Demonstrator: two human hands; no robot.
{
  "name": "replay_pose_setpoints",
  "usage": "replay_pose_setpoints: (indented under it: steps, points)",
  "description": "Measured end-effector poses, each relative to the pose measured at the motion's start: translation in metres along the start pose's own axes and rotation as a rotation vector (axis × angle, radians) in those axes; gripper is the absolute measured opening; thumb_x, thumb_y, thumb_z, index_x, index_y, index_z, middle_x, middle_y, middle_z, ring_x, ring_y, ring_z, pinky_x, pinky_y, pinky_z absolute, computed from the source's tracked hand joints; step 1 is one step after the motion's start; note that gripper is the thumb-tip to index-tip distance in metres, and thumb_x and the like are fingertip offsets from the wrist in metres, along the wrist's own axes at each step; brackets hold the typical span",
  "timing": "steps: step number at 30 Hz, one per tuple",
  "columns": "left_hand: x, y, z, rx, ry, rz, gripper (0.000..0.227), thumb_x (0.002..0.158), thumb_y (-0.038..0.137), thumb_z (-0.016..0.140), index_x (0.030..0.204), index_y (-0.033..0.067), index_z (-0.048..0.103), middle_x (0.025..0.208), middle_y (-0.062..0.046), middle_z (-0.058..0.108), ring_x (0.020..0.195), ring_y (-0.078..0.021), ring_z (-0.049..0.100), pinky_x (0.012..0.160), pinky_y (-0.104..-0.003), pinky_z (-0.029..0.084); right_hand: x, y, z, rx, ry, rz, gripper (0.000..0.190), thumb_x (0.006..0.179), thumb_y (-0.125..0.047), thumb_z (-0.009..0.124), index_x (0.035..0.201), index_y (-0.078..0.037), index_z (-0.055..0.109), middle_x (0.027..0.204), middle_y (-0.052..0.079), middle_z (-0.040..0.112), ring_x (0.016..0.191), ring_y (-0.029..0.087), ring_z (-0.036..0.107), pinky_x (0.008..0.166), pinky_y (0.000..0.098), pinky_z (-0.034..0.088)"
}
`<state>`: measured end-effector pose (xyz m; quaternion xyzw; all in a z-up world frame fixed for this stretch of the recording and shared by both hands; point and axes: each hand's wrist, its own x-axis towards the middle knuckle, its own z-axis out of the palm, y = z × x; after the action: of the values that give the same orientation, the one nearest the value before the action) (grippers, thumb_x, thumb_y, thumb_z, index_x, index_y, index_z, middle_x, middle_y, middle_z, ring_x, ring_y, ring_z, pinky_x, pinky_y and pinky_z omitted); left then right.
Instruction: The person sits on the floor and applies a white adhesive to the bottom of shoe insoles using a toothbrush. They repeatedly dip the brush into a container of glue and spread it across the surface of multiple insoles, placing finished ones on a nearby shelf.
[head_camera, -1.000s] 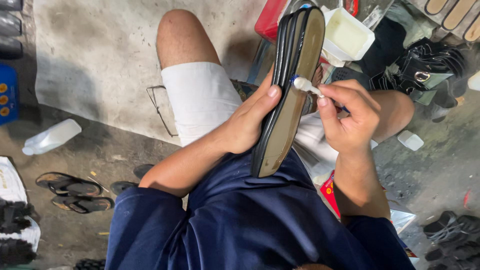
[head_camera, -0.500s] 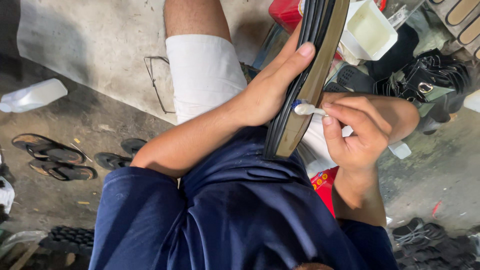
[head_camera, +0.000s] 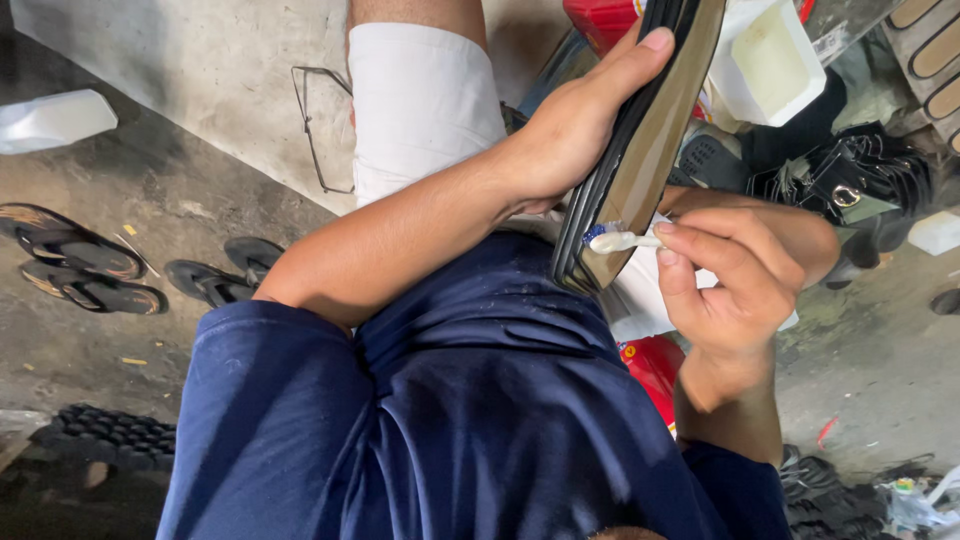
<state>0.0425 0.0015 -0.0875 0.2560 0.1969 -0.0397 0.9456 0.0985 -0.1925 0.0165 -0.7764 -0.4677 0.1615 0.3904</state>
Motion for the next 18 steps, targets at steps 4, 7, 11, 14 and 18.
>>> replay_pose_setpoints:
  steps: [4,7,11,14,18]
  points:
    - [0.002,0.001,0.002,-0.012,0.039,-0.050,0.068,0.102,0.054,0.044,0.156,0.0130,0.039,0.117,-0.012,0.068,0.094,-0.0152,0.067,0.081,-0.031,0.059,0.013,-0.003,-0.004,-0.051,-0.033,-0.063,0.007,0.097,-0.003,0.075,0.103,-0.001,0.073,0.096,0.014,0.068,0.082,0.025,0.068,0.075,0.0320,0.054]
    - [0.003,0.001,0.004,-0.040,0.073,-0.214,0.073,0.101,0.059,0.047,0.127,-0.0054,0.068,0.106,-0.017,0.074,0.085,-0.0190,0.072,0.073,-0.034,0.061,0.024,-0.003,-0.012,-0.085,-0.082,-0.132,0.008,0.096,-0.006,0.076,0.103,-0.003,0.073,0.094,0.012,0.069,0.080,0.025,0.069,0.073,0.0316,0.054]
    - [0.002,0.000,0.004,-0.054,0.032,-0.258,0.070,0.095,0.059,0.049,0.113,-0.0048,0.071,0.098,-0.018,0.075,0.079,-0.0220,0.073,0.067,-0.035,0.061,0.025,-0.006,-0.017,-0.172,-0.082,-0.118,0.008,0.096,-0.005,0.076,0.103,-0.003,0.072,0.095,0.012,0.070,0.078,0.026,0.068,0.071,0.0330,0.051]
    - [0.001,0.000,0.005,-0.027,0.012,-0.295,0.071,0.096,0.060,0.048,0.114,-0.0053,0.071,0.099,-0.018,0.076,0.080,-0.0218,0.075,0.067,-0.034,0.062,0.027,-0.004,-0.017,-0.175,-0.108,-0.130,0.009,0.096,-0.004,0.076,0.104,-0.005,0.074,0.095,0.011,0.070,0.076,0.024,0.068,0.068,0.0320,0.051]
    - [0.003,-0.001,0.006,-0.080,0.011,-0.340,0.068,0.096,0.057,0.049,0.115,-0.0042,0.070,0.100,-0.019,0.075,0.081,-0.0234,0.076,0.069,-0.036,0.064,0.032,0.000,-0.023,-0.154,-0.171,-0.145,0.011,0.096,-0.003,0.076,0.107,-0.006,0.075,0.097,0.011,0.070,0.077,0.023,0.069,0.068,0.0316,0.054]
